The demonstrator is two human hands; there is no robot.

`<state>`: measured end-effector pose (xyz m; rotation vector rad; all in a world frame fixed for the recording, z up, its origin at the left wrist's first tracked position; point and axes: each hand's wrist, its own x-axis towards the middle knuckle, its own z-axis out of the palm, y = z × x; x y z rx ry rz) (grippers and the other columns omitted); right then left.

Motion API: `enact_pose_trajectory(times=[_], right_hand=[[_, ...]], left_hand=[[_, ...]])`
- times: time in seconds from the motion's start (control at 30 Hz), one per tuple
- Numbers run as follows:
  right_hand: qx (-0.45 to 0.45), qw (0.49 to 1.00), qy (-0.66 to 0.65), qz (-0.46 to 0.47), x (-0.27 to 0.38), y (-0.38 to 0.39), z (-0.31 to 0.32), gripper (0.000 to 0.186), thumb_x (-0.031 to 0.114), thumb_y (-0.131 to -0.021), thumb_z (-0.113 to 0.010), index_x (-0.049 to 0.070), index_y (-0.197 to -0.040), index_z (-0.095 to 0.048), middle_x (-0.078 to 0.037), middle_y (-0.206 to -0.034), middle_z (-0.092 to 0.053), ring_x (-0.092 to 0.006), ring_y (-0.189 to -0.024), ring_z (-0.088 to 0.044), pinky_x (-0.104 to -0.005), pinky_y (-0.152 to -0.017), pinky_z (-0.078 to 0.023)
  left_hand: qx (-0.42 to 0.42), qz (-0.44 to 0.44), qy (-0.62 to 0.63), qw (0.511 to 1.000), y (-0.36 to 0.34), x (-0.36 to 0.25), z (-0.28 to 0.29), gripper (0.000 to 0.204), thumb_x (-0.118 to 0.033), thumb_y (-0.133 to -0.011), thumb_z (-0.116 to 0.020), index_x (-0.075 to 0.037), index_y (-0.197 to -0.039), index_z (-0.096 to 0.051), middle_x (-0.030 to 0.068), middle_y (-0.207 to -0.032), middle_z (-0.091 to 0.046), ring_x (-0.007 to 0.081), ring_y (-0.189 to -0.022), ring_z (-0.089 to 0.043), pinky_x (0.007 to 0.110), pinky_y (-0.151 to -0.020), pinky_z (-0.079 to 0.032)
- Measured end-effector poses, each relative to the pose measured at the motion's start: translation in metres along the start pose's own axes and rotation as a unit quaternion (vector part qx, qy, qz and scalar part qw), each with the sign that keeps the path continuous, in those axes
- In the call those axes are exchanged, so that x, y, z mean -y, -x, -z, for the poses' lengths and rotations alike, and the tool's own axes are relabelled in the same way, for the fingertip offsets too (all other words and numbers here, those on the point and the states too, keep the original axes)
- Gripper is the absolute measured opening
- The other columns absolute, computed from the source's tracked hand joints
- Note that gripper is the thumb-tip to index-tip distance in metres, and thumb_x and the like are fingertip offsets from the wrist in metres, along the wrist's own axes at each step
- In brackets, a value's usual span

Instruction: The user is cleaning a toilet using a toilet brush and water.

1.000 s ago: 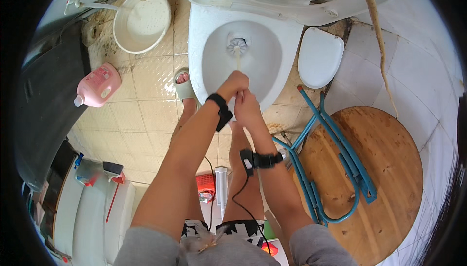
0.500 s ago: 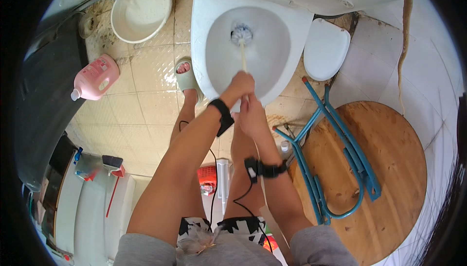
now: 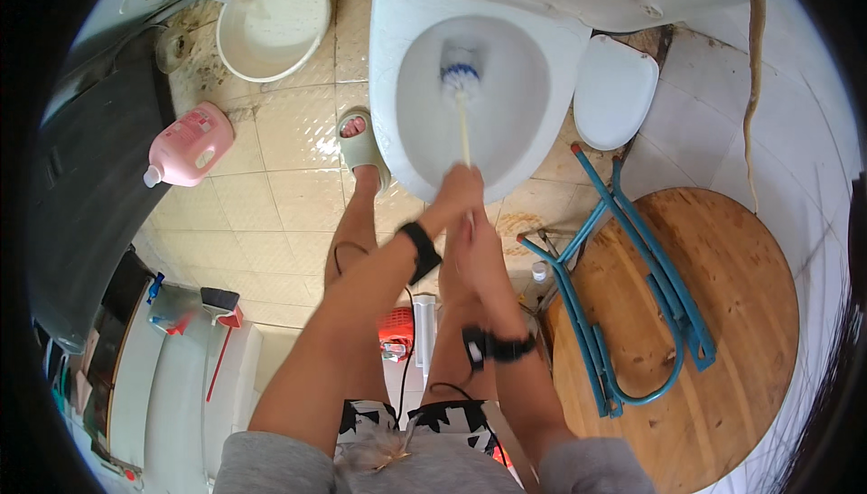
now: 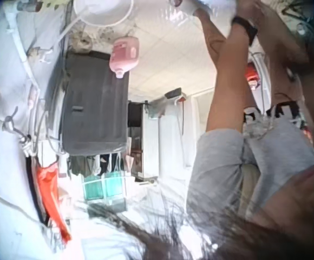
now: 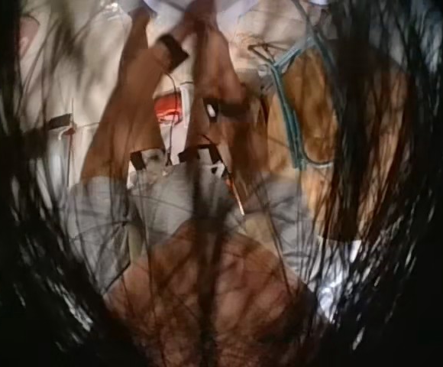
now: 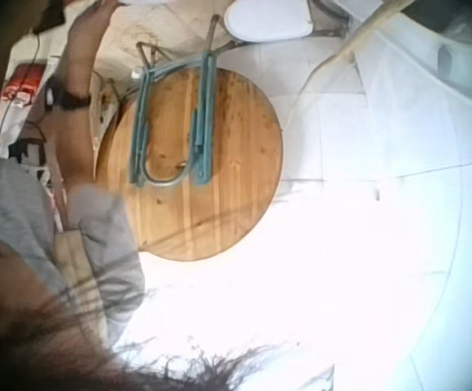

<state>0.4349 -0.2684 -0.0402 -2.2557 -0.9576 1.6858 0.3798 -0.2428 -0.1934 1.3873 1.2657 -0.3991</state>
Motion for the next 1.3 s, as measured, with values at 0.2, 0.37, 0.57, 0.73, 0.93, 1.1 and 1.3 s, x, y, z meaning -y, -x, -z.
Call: enact_pose_trajectory(times=[0.2, 0.37, 0.57, 0.73, 0.93, 1.1, 1.3], right_hand=[[-0.01, 0.999, 0.014, -0.041, -0.016, 0.007, 0.026, 0.035, 0.015, -0.095, -0.042, -0.002, -0.126, -0.047, -0.029, -0.096, -0.062, -0.0434, -0.093, -0.063, -0.0428, -0.073, -0.049], [-0.021, 0.995, 0.077, 0.058, 0.001, -0.063, 0.005, 0.027, 0.015, -0.095, -0.044, 0.003, -0.119, -0.048, -0.031, -0.09, -0.061, -0.0519, -0.085, -0.057, -0.0539, -0.069, -0.047], [-0.015, 0.998, -0.052, -0.04, -0.038, 0.029, 0.017, 0.034, 0.014, -0.095, -0.045, -0.007, -0.122, -0.05, -0.023, -0.075, -0.061, -0.0295, -0.067, -0.063, -0.0396, -0.06, -0.046], [0.018, 0.999, -0.028, 0.011, 0.01, -0.057, 0.002, 0.027, 0.014, -0.096, -0.045, -0.006, -0.111, -0.054, -0.027, -0.084, -0.064, -0.0357, -0.075, -0.066, -0.0423, -0.066, -0.049], [0.008, 0.999, 0.003, 0.04, 0.026, -0.019, 0.001, 0.029, 0.019, -0.098, -0.046, 0.001, -0.12, -0.051, -0.028, -0.078, -0.061, -0.0482, -0.079, -0.06, -0.0478, -0.065, -0.047], [0.014, 0.999, -0.03, 0.014, 0.02, 0.028, 0.021, 0.039, 0.015, -0.098, -0.047, 0.007, -0.136, -0.043, -0.028, -0.083, -0.063, -0.0483, -0.088, -0.061, -0.0465, -0.073, -0.049], [0.054, 0.998, -0.024, -0.006, 0.038, -0.114, 0.024, 0.035, 0.028, -0.094, -0.055, 0.004, -0.119, -0.057, -0.021, -0.086, -0.07, -0.0304, -0.082, -0.07, -0.0403, -0.069, -0.052]], left_hand=[[-0.055, 0.087, 0.161, 0.982, 0.024, -0.046, -0.007, 0.023, -0.019, -0.083, -0.056, 0.001, -0.086, -0.067, 0.0245, -0.094, -0.065, 0.041, -0.087, -0.064, 0.047, -0.073, -0.051], [0.006, -0.16, -0.203, 0.966, -0.056, -0.009, 0.043, 0.016, -0.017, -0.07, -0.063, -0.005, -0.071, -0.072, 0.0135, -0.073, -0.067, 0.0337, -0.07, -0.066, 0.04, -0.065, -0.054], [-0.019, -0.02, 0.034, 0.999, 0.046, -0.045, -0.009, 0.02, -0.013, -0.081, -0.054, 0.002, -0.081, -0.068, 0.0257, -0.083, -0.063, 0.0397, -0.08, -0.065, 0.046, -0.073, -0.053], [0.051, -0.193, -0.26, 0.945, -0.037, -0.009, 0.067, 0.019, -0.021, -0.077, -0.064, -0.005, -0.069, -0.07, 0.0149, -0.074, -0.066, 0.0332, -0.077, -0.066, 0.04, -0.062, -0.052], [-0.019, 0.056, 0.015, 0.998, -0.005, 0.004, 0.041, 0.032, -0.026, -0.084, -0.059, 0.005, -0.085, -0.066, 0.0281, -0.082, -0.066, 0.039, -0.076, -0.068, 0.043, -0.065, -0.054], [0.013, 0.199, 0.41, 0.89, 0.057, -0.028, 0.037, 0.051, -0.031, -0.098, -0.043, 0.017, -0.088, -0.057, 0.0267, -0.068, -0.062, 0.0324, -0.062, -0.066, 0.042, -0.059, -0.051], [0.002, 0.184, 0.42, 0.889, -0.066, -0.024, 0.113, 0.059, -0.037, -0.097, -0.046, 0.021, -0.107, -0.041, 0.0279, -0.069, -0.061, 0.0345, -0.052, -0.063, 0.042, -0.046, -0.048]])
